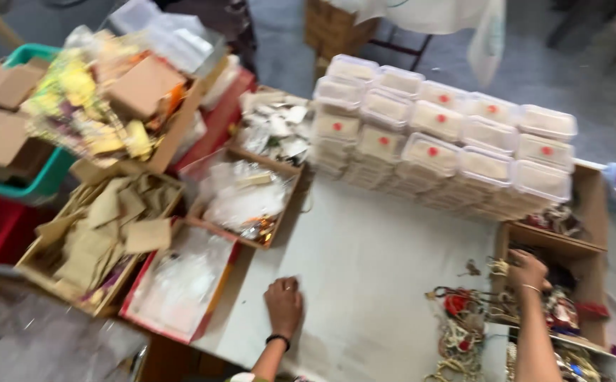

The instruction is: The person repeatedly picks up necklaces and bracelets from boxes, places them into small cloth pouches, and then puts the pouches into clear plastic containers. The containers are stacked on the table.

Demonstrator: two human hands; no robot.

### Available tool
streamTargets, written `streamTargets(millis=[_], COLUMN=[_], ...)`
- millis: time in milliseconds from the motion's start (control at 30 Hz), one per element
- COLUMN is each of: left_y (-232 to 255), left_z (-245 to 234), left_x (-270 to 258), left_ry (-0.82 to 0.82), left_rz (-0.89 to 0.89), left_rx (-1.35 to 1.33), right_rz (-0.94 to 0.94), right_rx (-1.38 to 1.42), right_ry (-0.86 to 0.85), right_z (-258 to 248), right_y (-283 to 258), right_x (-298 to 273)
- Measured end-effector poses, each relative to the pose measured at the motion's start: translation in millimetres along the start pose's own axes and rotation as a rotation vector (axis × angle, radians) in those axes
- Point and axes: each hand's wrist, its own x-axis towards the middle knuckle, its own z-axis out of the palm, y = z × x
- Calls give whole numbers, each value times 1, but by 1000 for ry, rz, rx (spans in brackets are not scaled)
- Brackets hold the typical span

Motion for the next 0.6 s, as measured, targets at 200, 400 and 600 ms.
streamTargets(millis=[200, 400, 600], left_y=[-6, -6, 62], left_z=[8, 14, 25], left_x=[-2, 5, 3], left_ry=[58, -4, -450], left_rz=[32, -25, -220], left_rx=[-6, -117, -852], right_rz=[377, 143, 91], right_rx=[683, 786, 1181], right_ry=[239, 343, 117], right_z=[-62, -140, -295], right_y=[-54, -49, -208], right_x=[-32, -42, -138])
